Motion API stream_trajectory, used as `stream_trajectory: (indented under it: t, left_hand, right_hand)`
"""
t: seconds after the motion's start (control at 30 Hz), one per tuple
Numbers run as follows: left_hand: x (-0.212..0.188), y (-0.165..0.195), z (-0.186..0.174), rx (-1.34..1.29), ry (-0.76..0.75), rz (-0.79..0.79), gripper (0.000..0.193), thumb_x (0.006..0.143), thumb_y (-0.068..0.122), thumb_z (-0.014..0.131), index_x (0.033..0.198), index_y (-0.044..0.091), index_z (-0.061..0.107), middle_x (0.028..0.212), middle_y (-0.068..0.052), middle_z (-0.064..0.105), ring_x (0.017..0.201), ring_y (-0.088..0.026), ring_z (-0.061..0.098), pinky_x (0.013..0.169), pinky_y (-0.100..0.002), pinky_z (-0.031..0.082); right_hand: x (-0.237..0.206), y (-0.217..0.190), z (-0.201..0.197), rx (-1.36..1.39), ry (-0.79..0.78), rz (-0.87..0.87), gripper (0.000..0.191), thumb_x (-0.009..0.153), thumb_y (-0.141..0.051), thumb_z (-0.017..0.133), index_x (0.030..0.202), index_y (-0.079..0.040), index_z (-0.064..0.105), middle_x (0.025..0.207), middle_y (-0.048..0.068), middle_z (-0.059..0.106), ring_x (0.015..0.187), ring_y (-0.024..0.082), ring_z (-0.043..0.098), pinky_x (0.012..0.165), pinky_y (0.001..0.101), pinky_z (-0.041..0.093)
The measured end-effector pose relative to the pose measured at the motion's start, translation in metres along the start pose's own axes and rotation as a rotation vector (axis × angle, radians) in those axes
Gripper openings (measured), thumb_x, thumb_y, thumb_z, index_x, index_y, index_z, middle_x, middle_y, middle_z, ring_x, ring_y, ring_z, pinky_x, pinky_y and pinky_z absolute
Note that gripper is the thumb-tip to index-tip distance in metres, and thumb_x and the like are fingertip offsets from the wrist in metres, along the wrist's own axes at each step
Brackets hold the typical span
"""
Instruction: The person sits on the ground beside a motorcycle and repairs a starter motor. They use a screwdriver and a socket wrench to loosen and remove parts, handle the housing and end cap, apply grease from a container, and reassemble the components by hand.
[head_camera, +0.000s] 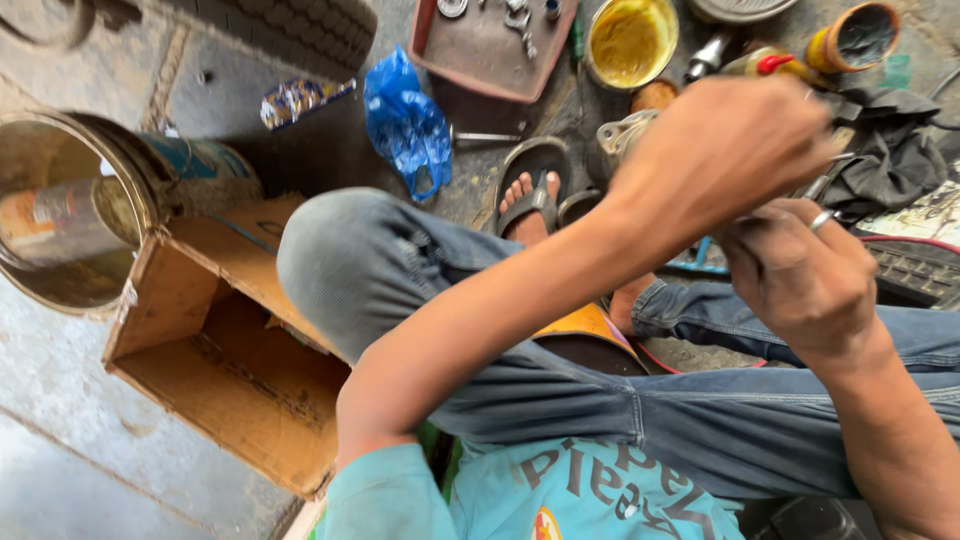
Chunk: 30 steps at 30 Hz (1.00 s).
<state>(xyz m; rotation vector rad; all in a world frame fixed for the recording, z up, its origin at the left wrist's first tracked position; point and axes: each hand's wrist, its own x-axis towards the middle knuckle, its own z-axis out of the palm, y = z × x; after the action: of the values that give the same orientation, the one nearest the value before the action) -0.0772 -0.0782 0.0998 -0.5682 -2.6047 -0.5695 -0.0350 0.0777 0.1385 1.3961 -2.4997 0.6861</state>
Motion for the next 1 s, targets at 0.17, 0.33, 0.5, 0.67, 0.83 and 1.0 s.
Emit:
stream_trajectory:
  t: [0.17,0.33,0.5,0.67,0.83,1.0]
  left_hand:
    - [0.018,-0.017,0.023,0.061,-0.044,0.057,0.009,0.097,0.022,0.062,0.093,0.013,0.061,0.077,-0.003,0.069,0.073,-0.023,0.074,0.059,-0.039,0.058]
    - [-0.006,-0.034,0.019,-0.071,0.167,0.122,0.028,0.086,0.026,0.063,0.11,0.017,0.052,0.107,-0.001,0.07,0.097,-0.023,0.073,0.069,-0.041,0.057]
    - [-0.017,-0.027,0.047,-0.244,0.108,0.073,0.052,0.082,0.038,0.063,0.128,0.02,0.045,0.102,-0.002,0.069,0.091,-0.031,0.073,0.072,-0.043,0.059]
    - [-0.017,-0.016,0.078,-0.211,0.062,-0.036,0.072,0.092,0.016,0.062,0.153,0.022,0.025,0.094,-0.01,0.066,0.074,-0.035,0.071,0.059,-0.046,0.057]
    - [-0.031,-0.026,0.074,0.032,0.075,0.043,0.069,0.099,0.022,0.059,0.155,0.032,0.02,0.098,-0.011,0.065,0.064,-0.025,0.068,0.053,-0.04,0.053]
    - [-0.048,-0.025,0.061,0.145,0.162,0.067,0.074,0.103,0.015,0.059,0.163,0.024,0.017,0.103,-0.016,0.061,0.078,-0.03,0.069,0.062,-0.037,0.056]
  right_hand:
    - [0.0,0.007,0.009,0.091,0.08,-0.039,0.027,0.09,0.007,0.085,0.102,0.006,0.061,0.093,0.019,0.069,0.082,0.035,0.07,0.07,0.0401,0.056]
    - [0.004,0.008,0.006,0.031,-0.078,-0.007,0.024,0.09,0.016,0.069,0.111,0.005,0.07,0.103,0.017,0.071,0.092,0.033,0.072,0.079,0.0376,0.058]
    - [0.007,0.007,0.016,-0.028,-0.223,0.003,0.033,0.08,0.014,0.072,0.11,0.002,0.074,0.099,0.013,0.066,0.093,0.033,0.065,0.084,0.0429,0.056]
    - [0.004,0.005,0.023,-0.005,-0.238,0.047,0.034,0.08,0.014,0.07,0.112,0.001,0.072,0.106,0.016,0.064,0.099,0.037,0.065,0.089,0.0455,0.055]
    - [-0.001,0.0,0.022,-0.039,-0.21,0.045,0.031,0.086,0.013,0.071,0.115,0.001,0.071,0.109,0.014,0.066,0.098,0.034,0.066,0.085,0.0407,0.055]
    - [0.001,0.001,0.018,-0.052,-0.22,0.0,0.032,0.08,0.014,0.071,0.108,0.001,0.073,0.102,0.014,0.069,0.092,0.032,0.069,0.083,0.041,0.057]
